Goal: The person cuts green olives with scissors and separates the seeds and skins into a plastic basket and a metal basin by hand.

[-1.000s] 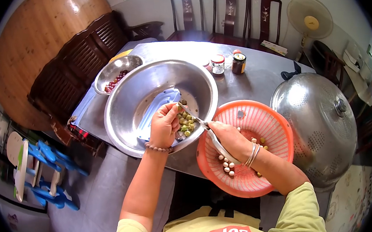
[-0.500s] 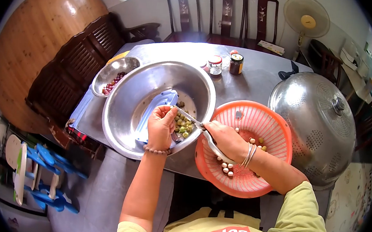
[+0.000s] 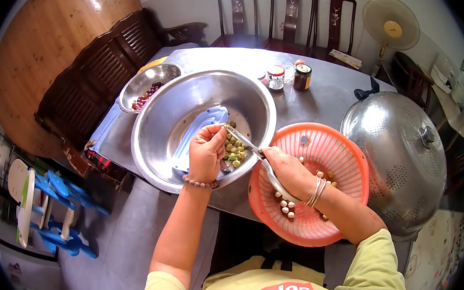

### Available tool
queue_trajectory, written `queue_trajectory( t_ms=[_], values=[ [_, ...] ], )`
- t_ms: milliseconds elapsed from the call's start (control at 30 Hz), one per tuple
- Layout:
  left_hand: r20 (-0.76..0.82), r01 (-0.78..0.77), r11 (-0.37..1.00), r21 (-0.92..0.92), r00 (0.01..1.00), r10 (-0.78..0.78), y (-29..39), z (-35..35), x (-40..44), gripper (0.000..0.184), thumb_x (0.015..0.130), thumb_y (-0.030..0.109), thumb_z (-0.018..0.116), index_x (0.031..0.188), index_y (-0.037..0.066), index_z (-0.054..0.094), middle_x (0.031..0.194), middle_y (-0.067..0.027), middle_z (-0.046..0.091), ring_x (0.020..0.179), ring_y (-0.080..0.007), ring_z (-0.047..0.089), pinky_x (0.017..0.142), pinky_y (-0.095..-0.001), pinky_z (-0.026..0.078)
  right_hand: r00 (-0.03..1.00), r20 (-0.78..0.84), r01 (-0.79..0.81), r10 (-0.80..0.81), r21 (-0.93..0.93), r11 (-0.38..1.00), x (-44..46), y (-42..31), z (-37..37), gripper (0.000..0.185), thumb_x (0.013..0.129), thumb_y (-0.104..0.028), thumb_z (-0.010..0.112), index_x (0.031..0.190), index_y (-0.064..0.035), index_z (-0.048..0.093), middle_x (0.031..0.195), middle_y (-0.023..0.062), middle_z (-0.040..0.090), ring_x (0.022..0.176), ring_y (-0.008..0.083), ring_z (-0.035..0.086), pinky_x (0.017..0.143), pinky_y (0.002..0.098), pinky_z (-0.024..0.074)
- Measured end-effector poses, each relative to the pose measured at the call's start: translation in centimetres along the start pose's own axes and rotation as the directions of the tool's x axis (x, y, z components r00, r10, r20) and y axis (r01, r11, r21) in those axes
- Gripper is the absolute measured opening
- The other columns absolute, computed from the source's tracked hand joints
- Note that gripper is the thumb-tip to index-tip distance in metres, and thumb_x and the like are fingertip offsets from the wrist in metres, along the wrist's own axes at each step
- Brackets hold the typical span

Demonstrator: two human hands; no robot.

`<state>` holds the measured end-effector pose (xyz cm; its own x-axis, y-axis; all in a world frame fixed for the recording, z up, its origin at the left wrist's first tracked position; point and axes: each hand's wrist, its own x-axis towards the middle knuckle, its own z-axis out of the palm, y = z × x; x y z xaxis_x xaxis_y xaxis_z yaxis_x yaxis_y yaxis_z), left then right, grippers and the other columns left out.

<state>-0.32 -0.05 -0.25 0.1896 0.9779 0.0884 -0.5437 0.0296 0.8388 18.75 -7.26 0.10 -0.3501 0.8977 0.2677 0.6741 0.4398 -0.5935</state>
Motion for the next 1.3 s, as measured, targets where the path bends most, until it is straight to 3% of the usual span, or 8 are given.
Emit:
queue_trajectory(
  t_ms=[200,233,300,367,600,667,767,1300],
  values=[
    [-0.033,-0.040,0.998,0.051,0.999,0.042,-0.1,0.2,-0.2,0.007,0.083,0.005,0.058,0.088,0.001,0.057,0.062,0.0027,0.051,0.044,-0.0023,0.035,0.039,-0.0172,0.027,1.000,0.008,0.007,-0.007,0.068,0.998,0.3,0.1,0.0,0.017,0.084,-0.013,0.049,0.094,0.0000,0.047,0.085,0.0208,0.053,0.078,0.0355,0.057,0.070,0.0394,0.0455],
    [-0.037,-0.043,0.997,0.060,0.998,0.045,0.0,0.2,-0.2,0.007,0.083,0.005,0.058,0.089,0.001,0.058,0.062,0.0026,0.051,0.044,-0.0022,0.035,0.040,-0.0172,0.027,0.980,0.128,-0.180,0.150,0.267,0.947,0.5,-0.3,-0.4,0.013,0.084,-0.012,0.048,0.091,-0.0007,0.048,0.082,0.0202,0.054,0.078,0.0343,0.057,0.070,0.0383,0.0456],
    [-0.031,-0.034,0.998,0.052,0.999,0.036,0.2,0.2,-0.2,0.008,0.083,0.005,0.057,0.089,0.001,0.058,0.062,0.0024,0.051,0.044,-0.0022,0.034,0.039,-0.0170,0.027,0.923,0.274,-0.370,0.272,0.428,0.825,0.5,-1.3,-0.9,0.010,0.084,-0.011,0.048,0.088,-0.0013,0.049,0.079,0.0197,0.055,0.078,0.0331,0.058,0.069,0.0372,0.0457],
    [-0.026,-0.025,0.999,0.043,0.999,0.026,0.4,0.4,-0.2,0.008,0.084,0.006,0.057,0.090,0.000,0.058,0.062,0.0023,0.051,0.043,-0.0022,0.034,0.039,-0.0169,0.027,0.964,0.163,-0.251,0.208,0.317,0.914,0.3,-2.0,-1.1,0.008,0.082,-0.010,0.049,0.085,-0.0018,0.049,0.077,0.0189,0.056,0.078,0.0313,0.058,0.069,0.0365,0.0454],
    [-0.036,0.018,1.000,-0.009,0.999,-0.019,0.2,0.3,-0.2,0.009,0.083,0.008,0.058,0.091,0.003,0.056,0.064,0.0031,0.050,0.043,-0.0018,0.034,0.038,-0.0167,0.025,0.983,0.105,-0.178,0.153,0.311,0.933,0.1,-1.6,-0.7,0.015,0.079,-0.013,0.054,0.086,-0.0004,0.049,0.078,0.0191,0.055,0.078,0.0347,0.056,0.068,0.0377,0.0449],
    [-0.026,0.003,1.000,0.002,1.000,-0.003,0.1,0.3,-0.1,0.010,0.082,0.009,0.060,0.090,0.004,0.055,0.064,0.0035,0.049,0.043,-0.0016,0.034,0.038,-0.0167,0.025,1.000,-0.020,-0.001,0.004,0.138,0.990,0.1,-1.4,-0.5,0.016,0.078,-0.013,0.055,0.086,-0.0004,0.049,0.079,0.0198,0.054,0.078,0.0365,0.055,0.069,0.0385,0.0444],
    [-0.072,0.017,1.000,0.004,0.997,-0.017,-0.1,0.1,0.0,0.018,0.079,0.007,0.064,0.085,0.009,0.047,0.066,0.0036,0.048,0.043,-0.0011,0.035,0.037,-0.0165,0.025,1.000,-0.015,0.018,-0.016,0.134,0.991,0.1,-1.7,-0.7,0.019,0.078,-0.013,0.055,0.089,0.0006,0.049,0.082,0.0215,0.054,0.079,0.0373,0.055,0.070,0.0399,0.0437],
    [-0.080,0.031,0.996,-0.088,0.996,-0.038,0.0,0.4,-0.1,0.008,0.082,0.007,0.060,0.089,0.004,0.058,0.065,0.0047,0.052,0.044,-0.0005,0.035,0.038,-0.0153,0.025,0.998,0.040,-0.057,0.056,0.024,0.998,0.0,-1.1,-0.8,0.033,0.079,-0.019,0.056,0.104,0.0004,0.045,0.090,0.0201,0.050,0.087,0.0378,0.052,0.075,0.0407,0.0433]
  ],
)
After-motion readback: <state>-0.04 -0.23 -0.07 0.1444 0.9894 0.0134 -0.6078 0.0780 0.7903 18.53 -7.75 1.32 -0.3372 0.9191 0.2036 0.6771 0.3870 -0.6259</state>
